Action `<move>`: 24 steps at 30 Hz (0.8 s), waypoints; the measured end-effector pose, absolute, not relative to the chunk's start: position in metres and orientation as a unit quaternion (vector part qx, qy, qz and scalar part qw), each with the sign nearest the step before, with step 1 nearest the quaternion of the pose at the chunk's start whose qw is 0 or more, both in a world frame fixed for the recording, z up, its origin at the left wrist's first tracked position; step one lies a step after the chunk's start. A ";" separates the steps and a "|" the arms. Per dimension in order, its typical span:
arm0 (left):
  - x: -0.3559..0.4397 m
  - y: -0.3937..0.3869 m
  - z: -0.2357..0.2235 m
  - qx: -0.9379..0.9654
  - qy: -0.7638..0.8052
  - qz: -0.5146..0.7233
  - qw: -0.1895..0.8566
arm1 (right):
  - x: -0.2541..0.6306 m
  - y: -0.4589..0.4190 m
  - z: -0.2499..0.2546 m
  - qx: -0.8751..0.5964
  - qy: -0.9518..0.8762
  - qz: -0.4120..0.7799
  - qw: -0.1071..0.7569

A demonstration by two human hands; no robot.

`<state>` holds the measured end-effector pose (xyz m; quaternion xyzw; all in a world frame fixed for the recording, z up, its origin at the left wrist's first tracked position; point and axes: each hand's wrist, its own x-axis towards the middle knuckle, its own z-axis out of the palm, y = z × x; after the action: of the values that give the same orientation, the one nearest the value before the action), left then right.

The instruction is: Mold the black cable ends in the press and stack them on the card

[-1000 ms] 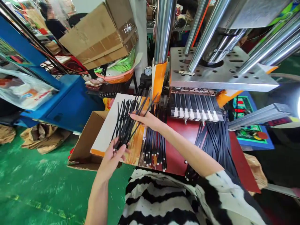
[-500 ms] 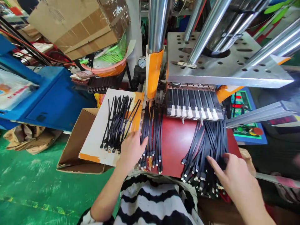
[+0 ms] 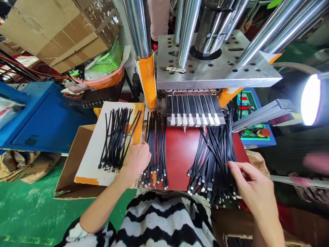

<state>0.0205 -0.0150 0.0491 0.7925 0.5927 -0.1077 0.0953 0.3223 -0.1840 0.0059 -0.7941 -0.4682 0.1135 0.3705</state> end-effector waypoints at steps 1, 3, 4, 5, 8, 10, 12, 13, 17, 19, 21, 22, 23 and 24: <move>0.018 -0.010 0.052 0.798 0.583 -0.110 0.106 | 0.321 -0.186 0.010 -0.784 -0.471 0.124 0.385; 0.011 0.001 0.057 0.809 0.562 -0.106 0.136 | 0.319 -0.190 0.018 -0.769 -0.476 0.126 0.406; 0.006 0.005 0.060 0.812 0.554 -0.101 0.153 | 0.318 -0.192 0.021 -0.766 -0.478 0.118 0.413; 0.001 0.008 0.062 0.816 0.546 -0.095 0.165 | 0.317 -0.194 0.025 -0.764 -0.479 0.108 0.419; -0.004 0.002 0.063 0.799 0.518 -0.027 0.304 | 0.304 -0.198 0.036 -0.724 -0.499 0.111 0.463; 0.003 -0.018 0.058 0.724 0.474 0.050 0.499 | 0.284 -0.198 0.041 -0.647 -0.550 0.166 0.501; 0.018 -0.044 0.052 0.612 0.414 0.126 0.662 | 0.257 -0.194 0.044 -0.560 -0.613 0.223 0.511; 0.027 -0.057 0.049 0.574 0.392 0.156 0.702 | 0.244 -0.192 0.043 -0.529 -0.640 0.238 0.505; 0.045 -0.094 0.047 0.541 0.352 0.247 0.723 | 0.220 -0.186 0.035 -0.484 -0.707 0.267 0.441; 0.045 -0.103 0.050 0.588 0.351 0.270 0.677 | 0.227 -0.185 0.034 -0.466 -0.724 0.331 0.385; 0.042 -0.110 0.050 0.652 0.333 0.283 0.620 | 0.236 -0.181 0.036 -0.448 -0.705 0.421 0.354; 0.041 -0.115 0.048 0.682 0.319 0.282 0.595 | 0.239 -0.178 0.037 -0.448 -0.672 0.464 0.364; 0.040 -0.120 0.046 0.707 0.306 0.275 0.575 | 0.240 -0.173 0.038 -0.455 -0.625 0.501 0.389; 0.039 -0.125 0.042 0.727 0.298 0.262 0.560 | 0.238 -0.167 0.038 -0.471 -0.567 0.528 0.422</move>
<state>0.0387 -0.1251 0.0417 0.7272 0.2977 0.2620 0.5603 0.2382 -0.1675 0.0379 -0.4705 -0.5666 0.5284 0.4223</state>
